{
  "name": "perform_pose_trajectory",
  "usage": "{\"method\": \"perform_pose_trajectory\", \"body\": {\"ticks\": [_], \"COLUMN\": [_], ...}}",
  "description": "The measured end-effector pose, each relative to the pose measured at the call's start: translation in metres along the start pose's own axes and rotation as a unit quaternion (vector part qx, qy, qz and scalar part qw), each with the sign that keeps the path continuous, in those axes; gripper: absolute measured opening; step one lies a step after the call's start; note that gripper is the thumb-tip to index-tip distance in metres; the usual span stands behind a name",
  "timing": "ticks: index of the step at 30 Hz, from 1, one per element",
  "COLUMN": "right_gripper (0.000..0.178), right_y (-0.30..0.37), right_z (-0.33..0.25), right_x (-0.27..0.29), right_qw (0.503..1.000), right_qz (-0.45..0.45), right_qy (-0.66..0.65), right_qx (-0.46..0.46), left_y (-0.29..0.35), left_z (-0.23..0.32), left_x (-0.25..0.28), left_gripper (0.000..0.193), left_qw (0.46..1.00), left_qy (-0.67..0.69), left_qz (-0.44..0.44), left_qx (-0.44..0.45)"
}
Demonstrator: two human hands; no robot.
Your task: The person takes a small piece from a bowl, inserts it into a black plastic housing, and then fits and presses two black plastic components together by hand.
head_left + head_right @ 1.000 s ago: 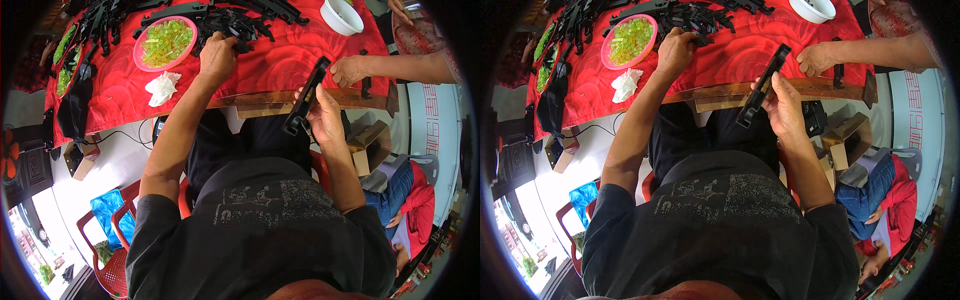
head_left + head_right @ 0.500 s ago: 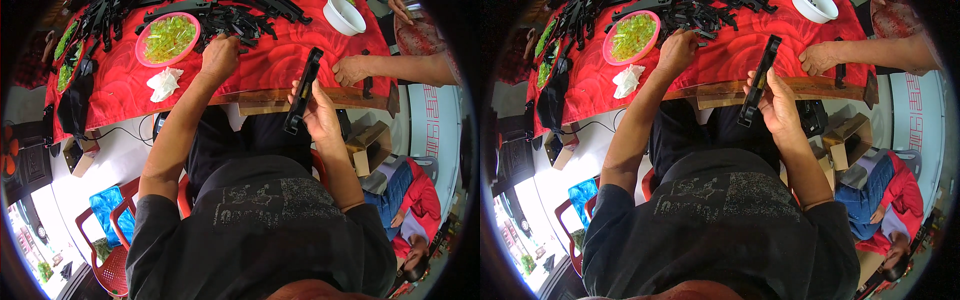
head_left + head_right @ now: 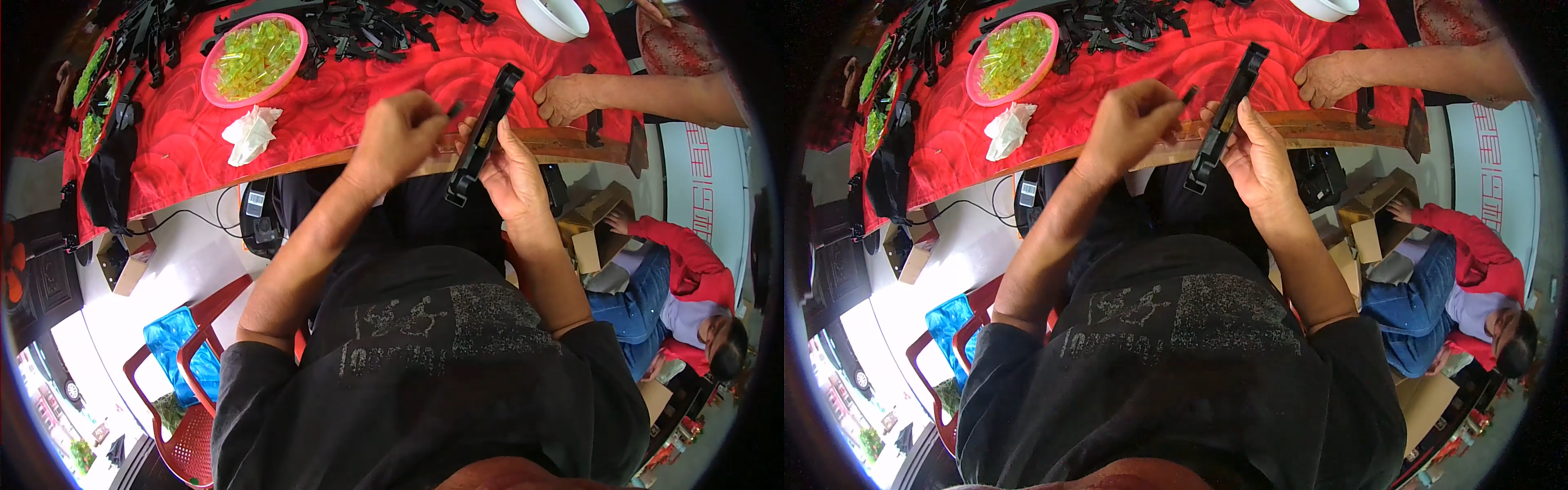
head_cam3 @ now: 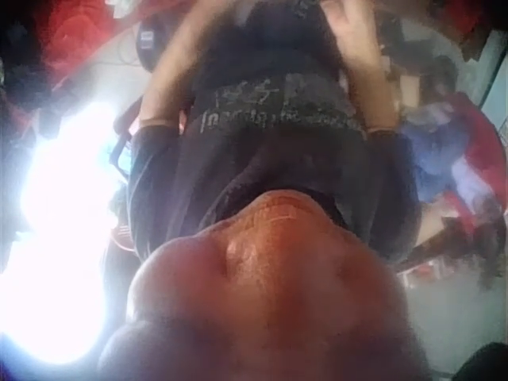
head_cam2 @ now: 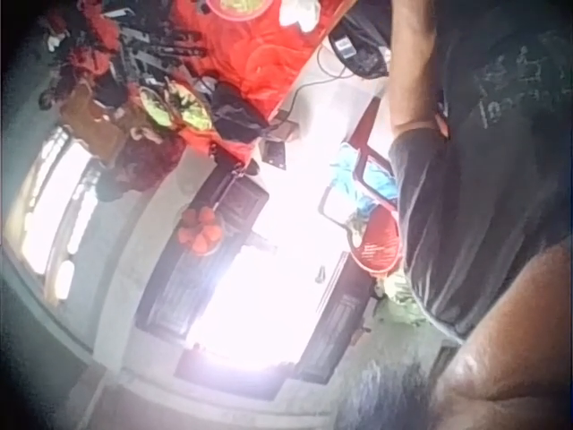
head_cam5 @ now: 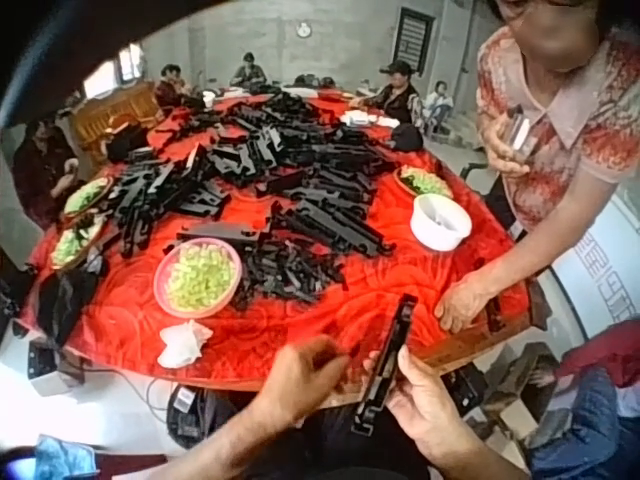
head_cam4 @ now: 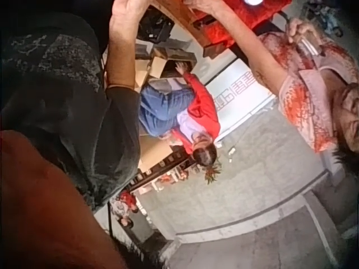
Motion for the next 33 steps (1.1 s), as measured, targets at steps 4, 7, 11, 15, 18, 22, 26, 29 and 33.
{"method": "perform_pose_trajectory", "body": {"ticks": [4, 7, 11, 15, 18, 22, 26, 29, 33], "right_gripper": [0.035, 0.034, 0.034, 0.032, 0.028, 0.046, 0.058, 0.057, 0.055], "right_y": [-0.001, 0.005, 0.005, 0.010, 0.012, 0.019, 0.028, 0.035, 0.036], "right_z": [0.001, -0.001, -0.005, -0.007, -0.006, -0.006, -0.013, -0.020, -0.028], "right_x": [0.007, -0.003, 0.001, -0.003, 0.002, -0.003, -0.006, -0.011, -0.004], "right_qw": [0.998, 0.998, 0.995, 0.988, 0.990, 0.970, 0.957, 0.945, 0.938], "right_qz": [-0.061, 0.016, 0.014, -0.024, -0.052, -0.142, -0.173, -0.158, -0.144], "right_qy": [0.005, 0.054, 0.096, 0.141, 0.107, 0.195, 0.219, 0.266, 0.296], "right_qx": [-0.008, 0.016, 0.001, -0.054, -0.080, -0.038, -0.078, -0.107, -0.106], "left_y": [0.017, 0.017, 0.006, -0.011, -0.019, -0.023, -0.017, -0.014, -0.011], "left_z": [0.016, 0.021, 0.035, 0.037, 0.049, 0.040, 0.042, 0.040, 0.042], "left_x": [-0.021, -0.019, -0.008, -0.003, 0.002, 0.011, 0.014, 0.013, 0.012], "left_gripper": [0.012, 0.011, 0.011, 0.010, 0.009, 0.009, 0.009, 0.009, 0.008], "left_qw": [0.998, 1.000, 0.981, 0.951, 0.931, 0.928, 0.935, 0.939, 0.945], "left_qy": [0.052, -0.016, -0.159, -0.249, -0.274, -0.285, -0.260, -0.261, -0.232], "left_qz": [-0.005, 0.008, -0.033, -0.097, -0.210, -0.207, -0.196, -0.180, -0.173], "left_qx": [0.045, -0.001, -0.106, -0.157, -0.120, -0.124, -0.140, -0.135, -0.152]}}
Point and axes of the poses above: each hand's wrist, its own y-axis away from the middle knuckle, its own x-axis out of the back of the hand, z = x × y, the point moved 1 cm from there along -y, towards the middle knuckle, and after that the axes turned 2 degrees about -z, right-handed, at the moved point
